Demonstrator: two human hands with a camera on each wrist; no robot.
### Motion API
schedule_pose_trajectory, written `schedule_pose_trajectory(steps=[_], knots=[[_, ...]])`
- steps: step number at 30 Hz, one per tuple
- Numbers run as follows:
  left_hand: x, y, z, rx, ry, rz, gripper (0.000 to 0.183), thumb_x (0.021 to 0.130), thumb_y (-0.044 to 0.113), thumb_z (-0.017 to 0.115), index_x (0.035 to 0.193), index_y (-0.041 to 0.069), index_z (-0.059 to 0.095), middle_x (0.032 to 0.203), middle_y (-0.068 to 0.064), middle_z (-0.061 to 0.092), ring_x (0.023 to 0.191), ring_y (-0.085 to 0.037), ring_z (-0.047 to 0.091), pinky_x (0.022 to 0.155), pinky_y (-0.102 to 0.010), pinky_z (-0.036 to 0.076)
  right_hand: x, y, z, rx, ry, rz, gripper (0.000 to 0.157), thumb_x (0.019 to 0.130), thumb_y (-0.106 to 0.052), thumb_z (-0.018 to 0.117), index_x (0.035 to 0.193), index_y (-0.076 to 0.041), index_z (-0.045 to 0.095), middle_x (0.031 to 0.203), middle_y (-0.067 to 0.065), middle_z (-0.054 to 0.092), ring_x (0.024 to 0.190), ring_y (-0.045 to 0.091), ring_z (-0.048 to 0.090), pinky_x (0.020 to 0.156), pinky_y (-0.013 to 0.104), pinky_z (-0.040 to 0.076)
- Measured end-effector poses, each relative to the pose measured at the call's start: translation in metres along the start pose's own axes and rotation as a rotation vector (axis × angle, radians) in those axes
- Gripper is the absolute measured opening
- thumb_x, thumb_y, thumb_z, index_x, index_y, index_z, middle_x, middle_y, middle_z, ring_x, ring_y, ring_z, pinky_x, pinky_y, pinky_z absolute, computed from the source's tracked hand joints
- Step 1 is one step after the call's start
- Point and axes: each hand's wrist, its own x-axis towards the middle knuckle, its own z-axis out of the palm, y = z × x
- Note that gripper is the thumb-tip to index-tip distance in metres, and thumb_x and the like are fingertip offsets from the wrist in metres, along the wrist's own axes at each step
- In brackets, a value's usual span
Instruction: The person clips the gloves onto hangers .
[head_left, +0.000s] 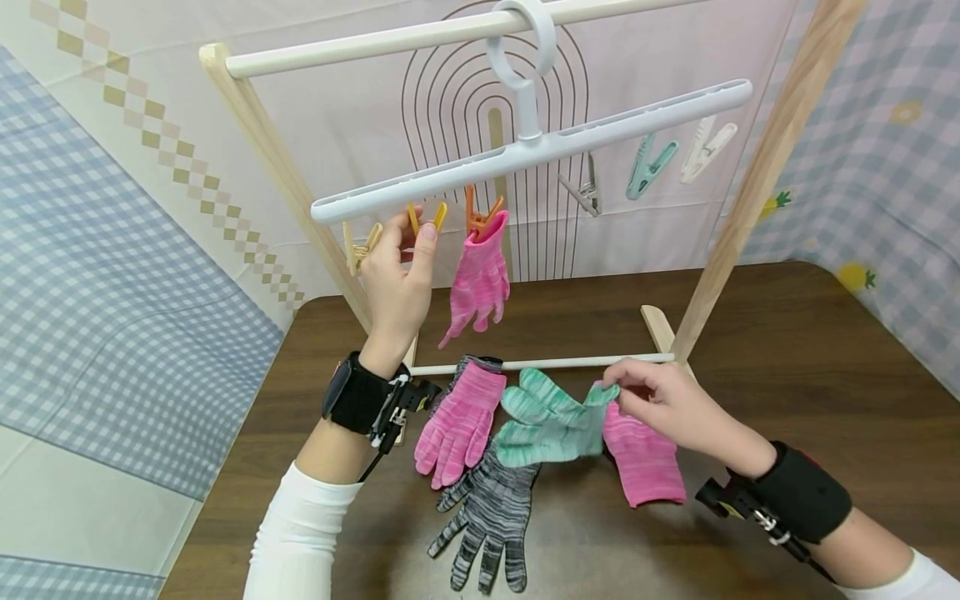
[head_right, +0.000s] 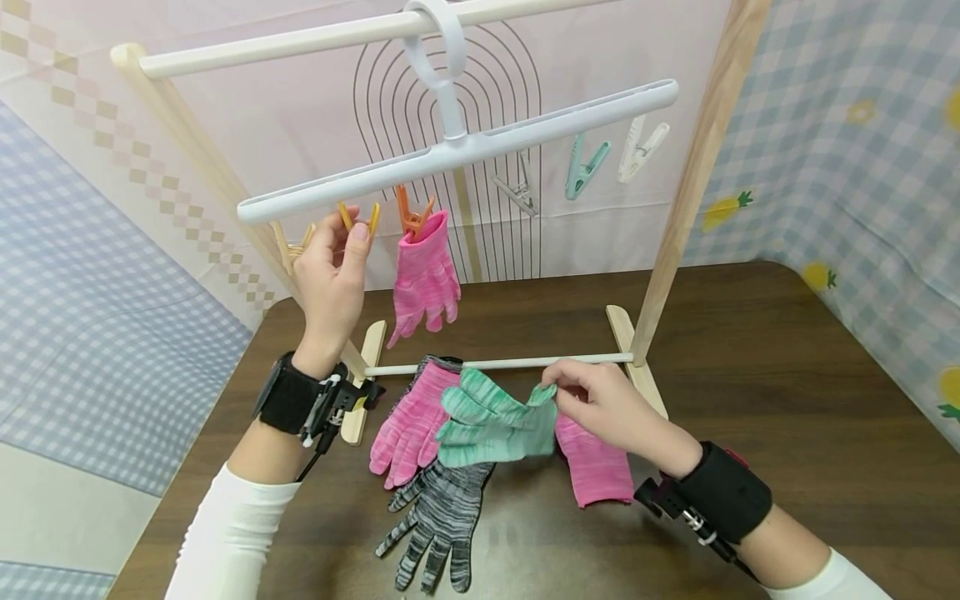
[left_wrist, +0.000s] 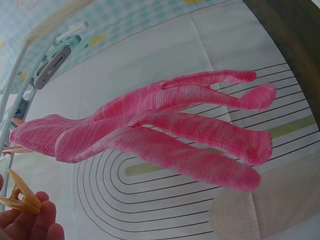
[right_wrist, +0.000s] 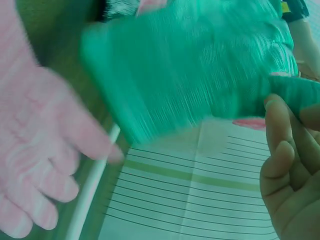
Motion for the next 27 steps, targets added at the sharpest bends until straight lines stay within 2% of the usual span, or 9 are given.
schedule_pose_trajectory(steps=[5, 6, 9, 12, 13, 15, 20, 23, 27], knots=[[0.000, 0.000, 0.000, 0.001, 0.001, 0.004, 0.034, 0.091, 0.027, 0.048, 0.108, 0.000, 0.059, 0.090, -0.013, 0.065, 0.079, -0.016, 0.058, 0.067, -0.036, 0.050, 0.002, -0.002, -0.004, 0.034, 0.066, -0.028, 0.032, 0.077, 0.015, 0.051, 0.092, -0.013, 0.058, 0.079, -0.002, 0.058, 0.058, 0.007, 0.045, 0.047, 0.022, 0.038], [0.000, 0.000, 0.000, 0.001, 0.001, 0.004, 0.034, 0.090, 0.027, 0.048, 0.108, 0.000, 0.059, 0.090, -0.013, 0.065, 0.079, -0.016, 0.058, 0.067, -0.036, 0.050, 0.002, -0.002, -0.005, 0.043, 0.065, -0.033, 0.032, 0.077, 0.015, 0.051, 0.092, -0.012, 0.058, 0.083, 0.001, 0.060, 0.063, 0.006, 0.049, 0.048, 0.022, 0.039], [0.000, 0.000, 0.000, 0.000, -0.001, 0.001, 0.034, 0.091, 0.027, 0.048, 0.109, 0.000, 0.059, 0.090, -0.013, 0.065, 0.080, -0.016, 0.058, 0.067, -0.036, 0.050, 0.001, 0.001, -0.005, 0.029, 0.032, -0.047, 0.031, 0.078, 0.014, 0.051, 0.091, -0.013, 0.058, 0.094, 0.006, 0.064, 0.062, 0.004, 0.046, 0.047, 0.021, 0.037], [0.000, 0.000, 0.000, 0.000, -0.003, -0.002, 0.034, 0.091, 0.027, 0.048, 0.109, 0.001, 0.059, 0.091, -0.013, 0.065, 0.080, -0.016, 0.058, 0.067, -0.036, 0.050, 0.000, 0.005, 0.000, 0.019, -0.056, -0.049, 0.032, 0.078, 0.013, 0.050, 0.089, -0.016, 0.059, 0.100, 0.009, 0.066, 0.067, 0.002, 0.049, 0.044, 0.018, 0.033], [0.000, 0.000, 0.000, 0.000, -0.003, -0.002, 0.034, 0.091, 0.027, 0.048, 0.109, 0.001, 0.059, 0.091, -0.013, 0.065, 0.080, -0.016, 0.058, 0.067, -0.036, 0.050, -0.001, 0.007, 0.002, 0.014, -0.096, -0.054, 0.031, 0.078, 0.012, 0.050, 0.089, -0.016, 0.059, 0.100, 0.008, 0.066, 0.062, 0.002, 0.046, 0.044, 0.018, 0.034], [0.000, 0.000, 0.000, 0.000, -0.003, -0.002, 0.035, 0.091, 0.027, 0.048, 0.110, 0.001, 0.058, 0.091, -0.013, 0.065, 0.081, -0.016, 0.058, 0.068, -0.036, 0.050, -0.004, 0.011, 0.008, 0.026, -0.192, -0.051, 0.028, 0.080, 0.009, 0.051, 0.092, -0.015, 0.060, 0.097, 0.007, 0.066, 0.066, 0.002, 0.049, 0.045, 0.019, 0.037], [0.000, 0.000, 0.000, -0.004, -0.003, -0.001, 0.035, 0.091, 0.028, 0.048, 0.110, 0.001, 0.058, 0.091, -0.013, 0.065, 0.081, -0.016, 0.058, 0.068, -0.036, 0.050, -0.011, 0.017, 0.023, 0.034, -0.401, -0.025, 0.015, 0.086, -0.003, 0.054, 0.098, -0.011, 0.060, 0.091, 0.003, 0.063, 0.074, 0.004, 0.053, 0.060, 0.027, 0.049], [0.000, 0.000, 0.000, -0.004, 0.000, -0.002, 0.035, 0.090, 0.028, 0.048, 0.109, 0.000, 0.058, 0.091, -0.013, 0.065, 0.081, -0.015, 0.058, 0.067, -0.037, 0.050, -0.014, 0.019, 0.026, 0.018, -0.450, 0.018, 0.013, 0.086, -0.005, 0.055, 0.097, -0.009, 0.061, 0.091, 0.004, 0.064, 0.076, 0.004, 0.053, 0.064, 0.030, 0.050], [0.000, -0.001, 0.000, 0.002, 0.001, -0.002, 0.035, 0.090, 0.028, 0.048, 0.109, 0.000, 0.059, 0.091, -0.013, 0.066, 0.081, -0.015, 0.058, 0.067, -0.036, 0.050, -0.015, 0.020, 0.026, -0.003, -0.458, 0.053, 0.012, 0.085, -0.006, 0.056, 0.096, -0.009, 0.061, 0.091, 0.004, 0.063, 0.076, 0.004, 0.052, 0.065, 0.030, 0.050]])
